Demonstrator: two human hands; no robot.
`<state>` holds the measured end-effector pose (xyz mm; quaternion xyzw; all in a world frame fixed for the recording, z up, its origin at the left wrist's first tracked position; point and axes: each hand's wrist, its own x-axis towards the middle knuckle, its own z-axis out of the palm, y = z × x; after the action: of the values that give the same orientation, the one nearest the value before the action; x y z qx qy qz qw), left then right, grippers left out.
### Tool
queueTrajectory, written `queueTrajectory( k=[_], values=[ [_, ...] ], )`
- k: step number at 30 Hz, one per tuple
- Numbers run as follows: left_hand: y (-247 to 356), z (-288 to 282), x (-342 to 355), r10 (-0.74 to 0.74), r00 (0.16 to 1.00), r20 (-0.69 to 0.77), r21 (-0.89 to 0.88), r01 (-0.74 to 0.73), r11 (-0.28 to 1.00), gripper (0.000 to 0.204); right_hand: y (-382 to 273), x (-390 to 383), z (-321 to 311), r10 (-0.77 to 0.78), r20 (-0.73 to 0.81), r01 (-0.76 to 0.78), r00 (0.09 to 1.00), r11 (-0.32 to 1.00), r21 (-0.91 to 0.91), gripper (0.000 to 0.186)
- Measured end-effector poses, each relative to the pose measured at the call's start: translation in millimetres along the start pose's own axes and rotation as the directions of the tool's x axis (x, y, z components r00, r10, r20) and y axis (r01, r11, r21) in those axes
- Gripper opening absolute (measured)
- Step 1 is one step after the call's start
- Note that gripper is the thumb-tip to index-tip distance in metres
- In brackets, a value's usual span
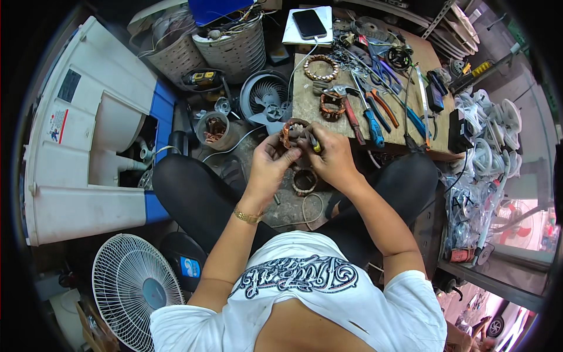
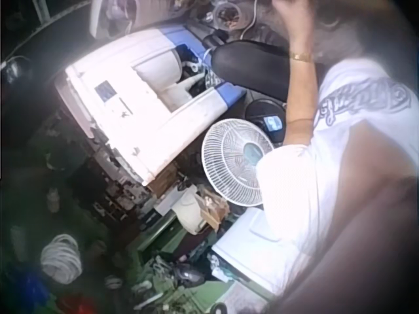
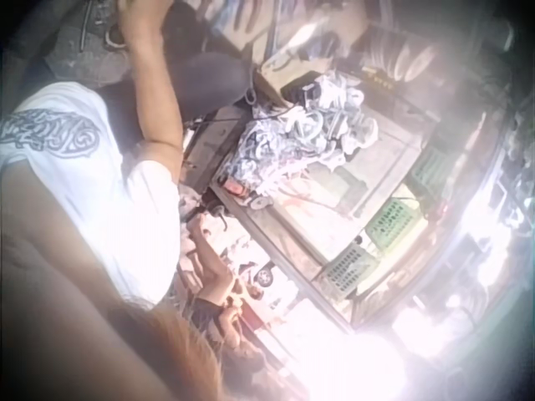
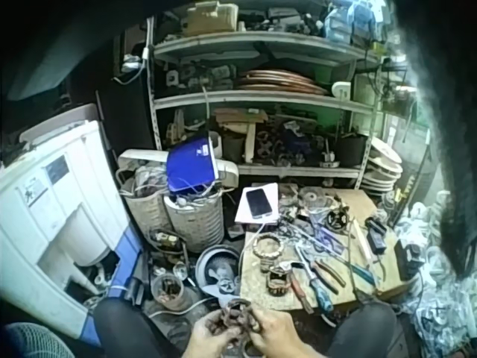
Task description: The person strips copper wire from electric motor components using pliers and their hands at a cluttered workbench.
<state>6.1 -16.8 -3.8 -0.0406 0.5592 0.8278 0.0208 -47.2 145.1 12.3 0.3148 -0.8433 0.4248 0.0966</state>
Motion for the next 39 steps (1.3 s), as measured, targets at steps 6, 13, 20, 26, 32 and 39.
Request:
queueTrajectory(
  k=[6, 13, 20, 26, 32, 39],
  values=[
    [9, -28, 10, -0.058, 0.991, 0.12, 0.111, 0.045, 0.993, 0.037, -1, 3, -9, -0.073, 0.117, 0.07, 0.99, 0.997, 0.036, 0.03],
    [10, -39, 11, -0.122, 0.955, 0.269, 0.246, 0.055, 0.968, 0.042, -1, 2, -16, -0.011, 0.11, -0.002, 0.994, 0.993, 0.115, 0.023],
    [-8, -55, 9, -0.174, 0.982, 0.067, 0.145, 0.163, 0.976, 0.042, 26, 10, -32, 0.204, -0.026, -0.186, 0.979, 0.932, 0.312, 0.016],
    [-10, -68, 23, -0.202, 0.979, -0.02, -0.067, 0.2, 0.978, 0.038, 24, 7, -35, 0.395, -0.014, -0.333, 0.918, 0.792, 0.511, 0.018],
    [-7, -41, 17, -0.126, 0.991, 0.035, 0.054, 0.124, 0.991, 0.037, 30, 0, -7, 0.251, 0.056, -0.256, 0.966, 0.92, 0.297, 0.028],
    [-1, -20, 11, -0.172, 0.983, 0.066, -0.018, 0.174, 0.985, 0.038, 17, -7, 9, 0.196, 0.086, -0.206, 0.977, 0.972, 0.116, 0.035]
  ],
)
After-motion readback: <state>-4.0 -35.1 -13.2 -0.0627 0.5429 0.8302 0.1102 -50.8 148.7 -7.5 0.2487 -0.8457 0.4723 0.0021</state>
